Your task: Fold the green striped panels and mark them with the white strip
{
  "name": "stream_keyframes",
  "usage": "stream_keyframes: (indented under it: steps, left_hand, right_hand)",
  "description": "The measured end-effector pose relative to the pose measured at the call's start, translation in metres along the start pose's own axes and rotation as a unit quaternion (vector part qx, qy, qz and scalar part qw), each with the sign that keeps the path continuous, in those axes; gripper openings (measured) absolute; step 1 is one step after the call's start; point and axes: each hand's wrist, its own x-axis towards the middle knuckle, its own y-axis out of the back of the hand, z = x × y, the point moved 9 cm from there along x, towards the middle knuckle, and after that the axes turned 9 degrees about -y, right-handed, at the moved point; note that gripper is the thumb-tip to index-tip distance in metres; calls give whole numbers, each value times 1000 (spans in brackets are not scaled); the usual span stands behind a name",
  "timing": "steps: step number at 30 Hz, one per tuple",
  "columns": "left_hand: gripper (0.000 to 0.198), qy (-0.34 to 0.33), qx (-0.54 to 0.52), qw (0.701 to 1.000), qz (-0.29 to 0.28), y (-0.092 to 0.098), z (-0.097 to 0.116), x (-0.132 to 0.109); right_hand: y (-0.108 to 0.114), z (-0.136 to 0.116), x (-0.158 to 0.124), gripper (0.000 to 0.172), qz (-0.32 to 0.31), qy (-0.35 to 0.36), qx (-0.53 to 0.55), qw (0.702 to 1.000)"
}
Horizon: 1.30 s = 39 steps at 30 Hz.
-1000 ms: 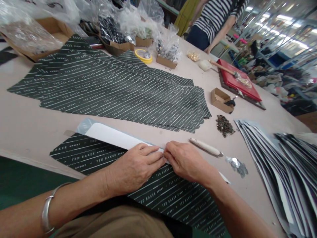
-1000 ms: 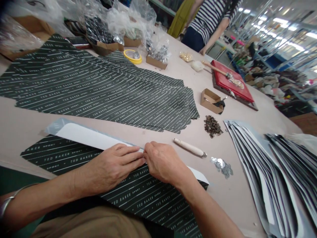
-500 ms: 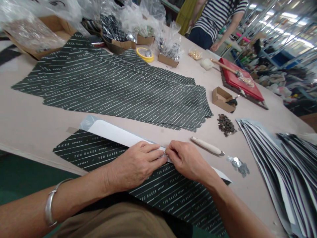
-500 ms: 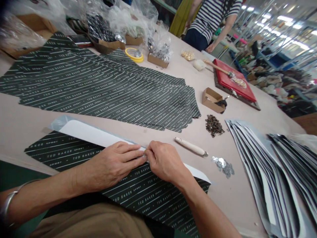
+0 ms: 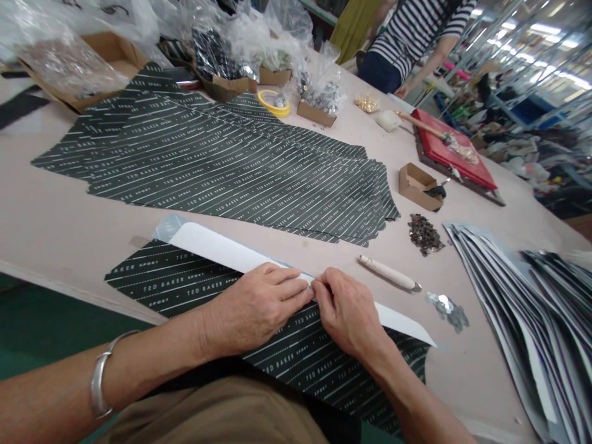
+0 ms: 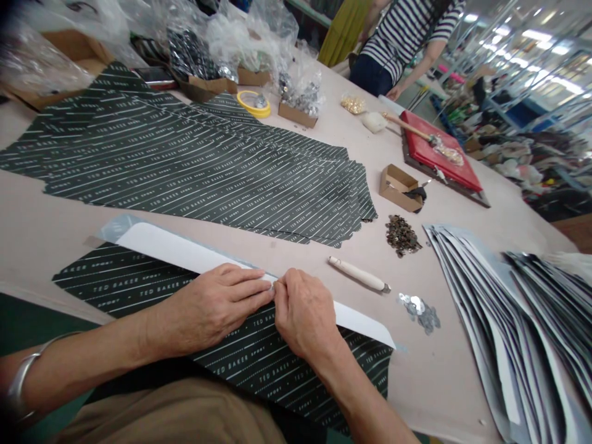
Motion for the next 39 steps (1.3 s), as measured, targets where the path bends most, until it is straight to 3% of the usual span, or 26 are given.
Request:
stream_keyframes:
  steps: [10, 15, 17, 20, 24, 26, 28, 30, 31, 33, 35, 36, 37, 39]
  left_hand:
    - [32, -6, 2, 1000, 3, 1, 0, 0]
    - [32, 0, -8, 1000, -12, -2, -1, -1]
    - [32, 0, -7, 1000, -18, -4, 0, -2]
    - [31, 2, -2, 1000, -22, -4, 0, -1]
    - [30, 7, 9, 999, -48, -6, -1, 5]
    - [29, 4, 17, 997, -72, -9, -2, 7]
    - [28, -3, 22, 996, -83, -11, -2, 8]
    - [28, -12, 19, 997, -73, -10, -2, 6]
    - [28, -15, 17, 998, -62, -10, -1, 5]
    - [28, -19, 12, 999, -37, -8, -2, 3]
    - [26, -21, 6, 1000, -18, -6, -1, 2]
    - [26, -22, 3, 1000, -13, -6, -2, 2]
    - [25, -23, 0, 1000, -11, -6, -1, 2]
    - [24, -23, -5, 1000, -13, -6, -1, 2]
  right_hand:
    - [-3, -2, 7, 22, -75, -39, -12, 996]
    - [10, 4, 8, 11, -34, -20, 75, 996]
    - [27, 21, 6, 20, 37, -11, 84, 996]
    - [47, 62, 0, 31, 140, -27, -12, 990]
    - [44, 118, -5, 36, 159, -67, -40, 984]
    - [44, 133, -7, 31, 166, -92, 10, 982]
    - [54, 138, -13, 27, 216, -137, 82, 963]
    - [75, 134, -27, 29, 314, -167, 221, 908]
    - [84, 130, -36, 29, 364, -164, 320, 859]
    - [90, 120, -49, 28, 409, -129, 529, 733]
    - [79, 105, -48, 24, 370, -105, 687, 617]
    - [70, 97, -43, 20, 332, -107, 738, 577]
    - [59, 89, -39, 16, 294, -115, 776, 547]
    - [39, 78, -31, 34, 244, -131, 816, 508]
